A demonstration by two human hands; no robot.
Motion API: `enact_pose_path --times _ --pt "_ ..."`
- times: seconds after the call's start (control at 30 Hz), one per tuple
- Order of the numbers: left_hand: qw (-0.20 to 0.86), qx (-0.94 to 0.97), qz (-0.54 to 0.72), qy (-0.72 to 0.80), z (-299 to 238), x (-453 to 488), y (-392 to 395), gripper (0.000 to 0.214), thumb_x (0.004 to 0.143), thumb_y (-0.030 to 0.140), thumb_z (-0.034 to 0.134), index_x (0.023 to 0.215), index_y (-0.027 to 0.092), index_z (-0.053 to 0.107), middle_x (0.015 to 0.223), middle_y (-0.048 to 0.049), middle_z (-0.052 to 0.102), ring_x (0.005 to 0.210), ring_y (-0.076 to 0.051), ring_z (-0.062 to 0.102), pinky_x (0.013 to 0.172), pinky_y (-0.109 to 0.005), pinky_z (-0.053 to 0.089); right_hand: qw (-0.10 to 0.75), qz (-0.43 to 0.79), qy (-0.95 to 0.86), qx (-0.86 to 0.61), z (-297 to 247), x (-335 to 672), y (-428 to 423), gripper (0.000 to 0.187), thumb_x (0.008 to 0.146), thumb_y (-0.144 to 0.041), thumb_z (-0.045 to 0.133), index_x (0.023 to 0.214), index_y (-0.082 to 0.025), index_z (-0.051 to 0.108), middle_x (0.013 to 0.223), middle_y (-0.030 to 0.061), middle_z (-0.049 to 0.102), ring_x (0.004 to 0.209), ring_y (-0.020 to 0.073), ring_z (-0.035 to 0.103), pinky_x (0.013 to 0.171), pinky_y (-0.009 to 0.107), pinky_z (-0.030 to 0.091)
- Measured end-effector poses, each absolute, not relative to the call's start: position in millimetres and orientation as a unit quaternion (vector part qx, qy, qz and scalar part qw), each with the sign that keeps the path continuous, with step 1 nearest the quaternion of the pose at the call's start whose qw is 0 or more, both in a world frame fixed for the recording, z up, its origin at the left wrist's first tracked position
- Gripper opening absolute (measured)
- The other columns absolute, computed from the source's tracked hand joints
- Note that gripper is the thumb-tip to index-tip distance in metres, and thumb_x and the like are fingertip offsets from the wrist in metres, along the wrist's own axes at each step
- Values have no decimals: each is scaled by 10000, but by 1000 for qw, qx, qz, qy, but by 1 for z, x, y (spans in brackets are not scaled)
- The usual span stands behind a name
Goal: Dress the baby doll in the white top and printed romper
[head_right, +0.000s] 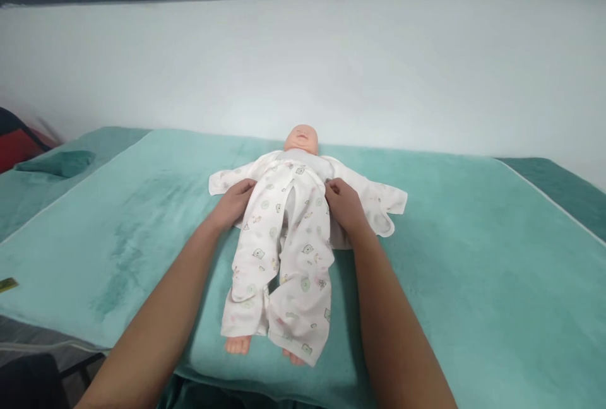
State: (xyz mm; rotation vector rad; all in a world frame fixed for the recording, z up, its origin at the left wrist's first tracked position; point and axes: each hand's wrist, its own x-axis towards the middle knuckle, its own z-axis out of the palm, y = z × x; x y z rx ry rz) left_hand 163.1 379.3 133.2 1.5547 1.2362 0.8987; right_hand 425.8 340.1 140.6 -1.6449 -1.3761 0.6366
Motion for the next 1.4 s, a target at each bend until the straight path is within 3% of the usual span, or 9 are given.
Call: enact_pose_path --times 0.2,0.37,0.5,0.73,0.93,1.17,1.4 --pt "589 617 264 452 144 147 363 348 695 166 577 1039 173 632 852 -9 670 714 -125 584 578 -197 415 452 509 -486 -548 139 437 321 199 683 -339 713 767 -204 592 667 -30 579 587 113 467 541 240 360" --pt "617 588 290 436 143 147 362 393 698 202 632 1090 171 628 974 -41 690 773 -129 616 598 -197 457 476 564 -459 -495 135 442 323 261 696 -354 774 893 -221 666 721 -23 601 623 105 500 565 225 399" --pt "652 556 299 420 140 149 362 430 677 218 687 1101 172 637 1027 -67 697 824 -162 643 657 -243 507 486 592 -436 -472 134 441 323 281 678 -350 807 882 -215 667 756 -8 615 681 123 546 614 239 453" --pt "650 515 376 413 136 157 360 404 651 278 740 1025 145 664 953 -72 712 799 -196 645 720 -324 529 518 560 -439 -474 136 428 322 258 637 -286 802 742 -187 588 704 -23 568 641 112 510 571 230 428" --pt "586 511 442 447 135 171 360 273 625 268 740 847 163 619 789 9 647 722 -145 565 647 -256 468 577 436 -473 -503 132 415 327 289 621 -238 737 669 -192 456 615 -59 468 564 76 392 488 196 294" --pt "535 486 493 484 137 186 354 196 664 230 676 798 205 535 749 36 566 699 -120 492 614 -224 418 597 409 -462 -513 129 410 334 400 624 -365 721 859 -247 419 690 -57 530 584 119 458 510 235 368" --pt "545 515 447 487 138 189 359 199 753 347 622 801 216 479 724 27 551 705 -139 515 621 -248 419 577 422 -499 -490 133 410 333 381 694 -400 684 919 -269 405 831 -30 563 699 142 521 591 251 412"
